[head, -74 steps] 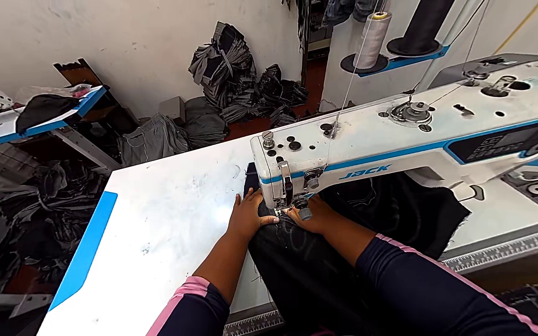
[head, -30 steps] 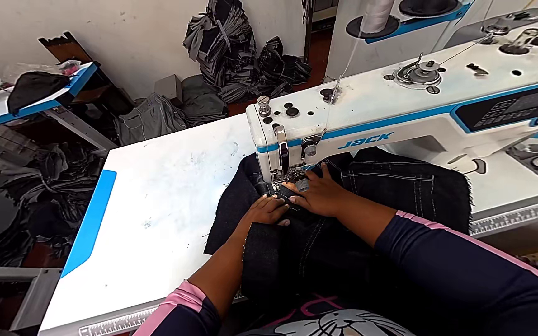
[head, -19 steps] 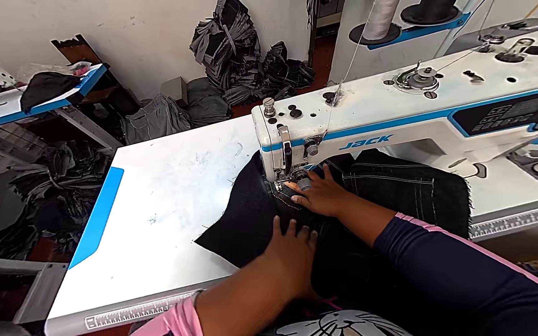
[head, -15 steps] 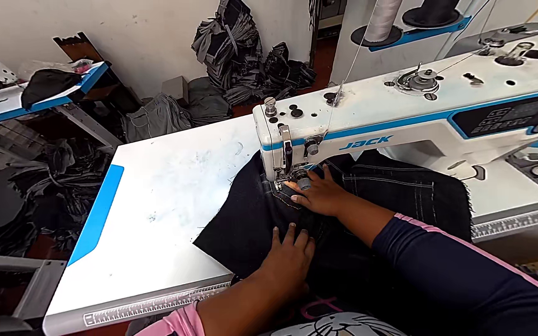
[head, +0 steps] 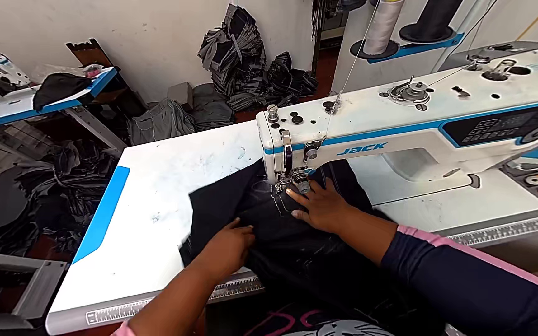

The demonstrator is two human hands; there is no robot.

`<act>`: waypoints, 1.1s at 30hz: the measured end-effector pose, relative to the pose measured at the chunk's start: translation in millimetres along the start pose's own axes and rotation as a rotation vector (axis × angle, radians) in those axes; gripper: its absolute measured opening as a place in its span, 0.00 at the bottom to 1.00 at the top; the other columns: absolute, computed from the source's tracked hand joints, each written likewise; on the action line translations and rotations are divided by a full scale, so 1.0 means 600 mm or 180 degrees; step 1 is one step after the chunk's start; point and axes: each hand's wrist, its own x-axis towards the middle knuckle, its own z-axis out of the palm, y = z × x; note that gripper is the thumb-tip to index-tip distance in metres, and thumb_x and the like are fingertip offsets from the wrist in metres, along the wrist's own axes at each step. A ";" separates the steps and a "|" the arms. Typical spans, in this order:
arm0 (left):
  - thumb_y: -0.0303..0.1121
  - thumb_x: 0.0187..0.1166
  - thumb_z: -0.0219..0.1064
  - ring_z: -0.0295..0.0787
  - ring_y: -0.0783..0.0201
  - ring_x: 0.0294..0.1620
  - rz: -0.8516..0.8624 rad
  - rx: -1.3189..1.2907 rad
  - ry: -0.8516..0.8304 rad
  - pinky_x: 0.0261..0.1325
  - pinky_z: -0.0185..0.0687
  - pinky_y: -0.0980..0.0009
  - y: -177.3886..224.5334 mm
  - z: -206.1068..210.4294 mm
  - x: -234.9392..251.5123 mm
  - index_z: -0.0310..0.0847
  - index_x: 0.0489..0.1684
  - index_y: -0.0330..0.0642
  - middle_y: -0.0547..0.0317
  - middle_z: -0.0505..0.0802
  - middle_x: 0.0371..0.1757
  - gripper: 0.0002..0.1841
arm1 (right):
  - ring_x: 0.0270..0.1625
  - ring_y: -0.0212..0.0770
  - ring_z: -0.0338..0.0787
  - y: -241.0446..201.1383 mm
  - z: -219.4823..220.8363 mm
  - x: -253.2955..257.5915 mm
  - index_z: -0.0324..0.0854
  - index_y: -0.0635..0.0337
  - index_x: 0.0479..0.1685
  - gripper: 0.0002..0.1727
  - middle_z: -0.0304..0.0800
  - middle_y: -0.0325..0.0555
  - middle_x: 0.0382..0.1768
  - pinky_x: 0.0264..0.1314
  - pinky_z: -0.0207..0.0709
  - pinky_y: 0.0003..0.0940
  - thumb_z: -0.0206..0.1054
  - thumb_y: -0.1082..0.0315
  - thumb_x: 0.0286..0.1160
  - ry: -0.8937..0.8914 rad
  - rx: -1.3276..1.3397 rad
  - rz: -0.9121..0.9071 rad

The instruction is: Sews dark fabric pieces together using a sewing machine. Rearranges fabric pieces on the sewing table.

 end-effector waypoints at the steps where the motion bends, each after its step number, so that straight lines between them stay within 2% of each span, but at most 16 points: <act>1: 0.20 0.83 0.51 0.72 0.46 0.86 -0.0318 -0.0190 -0.0217 0.93 0.49 0.48 -0.001 -0.025 -0.005 0.88 0.59 0.30 0.41 0.86 0.74 0.18 | 0.97 0.61 0.40 -0.007 0.019 -0.011 0.48 0.38 0.97 0.36 0.43 0.45 0.97 0.85 0.22 0.83 0.42 0.40 0.92 0.0111 0.0151 -0.0047; 2: 0.20 0.84 0.49 0.72 0.47 0.85 -0.0435 -0.0391 -0.0164 0.92 0.52 0.48 0.006 -0.039 -0.008 0.89 0.58 0.32 0.43 0.86 0.75 0.19 | 0.98 0.58 0.34 -0.013 0.033 -0.019 0.47 0.37 0.97 0.35 0.40 0.42 0.98 0.84 0.16 0.83 0.40 0.41 0.92 0.0150 0.0285 -0.0044; 3: 0.21 0.84 0.49 0.72 0.49 0.86 -0.0344 -0.0581 0.0188 0.92 0.53 0.49 0.021 -0.038 -0.004 0.90 0.57 0.33 0.45 0.86 0.75 0.19 | 0.98 0.56 0.31 -0.017 0.042 -0.025 0.46 0.36 0.97 0.34 0.38 0.39 0.98 0.83 0.14 0.84 0.39 0.42 0.93 0.0160 0.0369 -0.0009; 5: 0.24 0.82 0.54 0.74 0.50 0.85 0.0094 -0.0582 0.1160 0.90 0.59 0.49 0.047 0.006 0.038 0.90 0.61 0.37 0.47 0.87 0.75 0.19 | 0.98 0.56 0.31 -0.019 0.053 -0.030 0.47 0.36 0.97 0.34 0.40 0.37 0.98 0.83 0.15 0.85 0.38 0.43 0.94 0.0250 0.0434 0.0032; 7: 0.33 0.88 0.56 0.70 0.50 0.88 0.0290 -0.0289 0.1356 0.91 0.57 0.50 0.052 0.057 0.091 0.87 0.67 0.37 0.48 0.85 0.78 0.18 | 0.98 0.57 0.34 -0.019 0.057 -0.030 0.48 0.35 0.97 0.33 0.43 0.37 0.97 0.82 0.17 0.85 0.39 0.43 0.93 0.0304 0.0405 0.0042; 8: 0.35 0.89 0.56 0.71 0.50 0.87 0.0322 -0.0248 0.1358 0.91 0.57 0.50 0.045 0.075 0.107 0.87 0.66 0.36 0.48 0.86 0.76 0.18 | 0.98 0.58 0.37 -0.018 0.058 -0.029 0.50 0.35 0.96 0.33 0.45 0.38 0.97 0.82 0.19 0.86 0.40 0.43 0.93 0.0350 0.0389 0.0025; 9: 0.34 0.89 0.56 0.76 0.49 0.84 0.0372 -0.0247 0.1483 0.89 0.62 0.51 0.038 0.087 0.116 0.89 0.61 0.35 0.47 0.88 0.73 0.18 | 0.97 0.58 0.38 -0.015 0.058 -0.028 0.50 0.34 0.96 0.33 0.47 0.38 0.96 0.81 0.19 0.87 0.40 0.43 0.93 0.0393 0.0381 0.0007; 11: 0.33 0.86 0.58 0.82 0.48 0.78 0.0494 -0.0234 0.1737 0.83 0.71 0.51 0.025 0.091 0.123 0.92 0.52 0.34 0.46 0.92 0.66 0.16 | 0.97 0.59 0.38 -0.012 0.053 -0.024 0.50 0.34 0.96 0.33 0.46 0.38 0.96 0.81 0.19 0.87 0.41 0.43 0.93 0.0356 0.0382 0.0014; 14: 0.32 0.82 0.62 0.87 0.47 0.73 0.0653 -0.0163 0.2047 0.78 0.78 0.50 0.014 0.090 0.133 0.93 0.45 0.34 0.46 0.94 0.61 0.14 | 0.97 0.59 0.37 -0.011 0.051 -0.016 0.52 0.34 0.95 0.32 0.47 0.39 0.96 0.81 0.20 0.87 0.42 0.44 0.93 0.0459 0.0378 0.0009; 20: 0.31 0.81 0.64 0.88 0.46 0.72 0.0694 -0.0162 0.2101 0.77 0.78 0.49 -0.003 0.076 0.150 0.94 0.44 0.33 0.44 0.94 0.60 0.13 | 0.97 0.59 0.40 -0.002 0.041 0.010 0.57 0.36 0.94 0.31 0.51 0.38 0.95 0.82 0.22 0.86 0.40 0.45 0.94 0.0502 0.0358 0.0012; 24: 0.30 0.80 0.65 0.88 0.45 0.71 0.0739 -0.0169 0.2142 0.77 0.79 0.50 -0.016 0.067 0.162 0.93 0.43 0.32 0.43 0.95 0.58 0.12 | 0.98 0.57 0.38 0.002 0.027 0.026 0.55 0.34 0.95 0.31 0.51 0.37 0.95 0.83 0.19 0.85 0.38 0.44 0.94 0.0291 0.0384 0.0079; 28: 0.30 0.80 0.64 0.88 0.44 0.71 0.0717 -0.0224 0.2105 0.75 0.80 0.50 -0.027 0.058 0.174 0.93 0.44 0.32 0.42 0.94 0.59 0.12 | 0.97 0.58 0.40 0.002 0.012 0.035 0.60 0.37 0.93 0.31 0.56 0.39 0.93 0.83 0.20 0.85 0.38 0.44 0.94 0.0210 0.0404 0.0178; 33: 0.30 0.82 0.63 0.87 0.45 0.72 0.0676 -0.0209 0.2030 0.75 0.80 0.51 -0.033 0.051 0.182 0.93 0.44 0.33 0.43 0.94 0.59 0.12 | 0.97 0.59 0.41 0.005 0.003 0.043 0.63 0.42 0.91 0.32 0.57 0.41 0.93 0.84 0.18 0.83 0.37 0.43 0.94 0.0102 0.0394 0.0239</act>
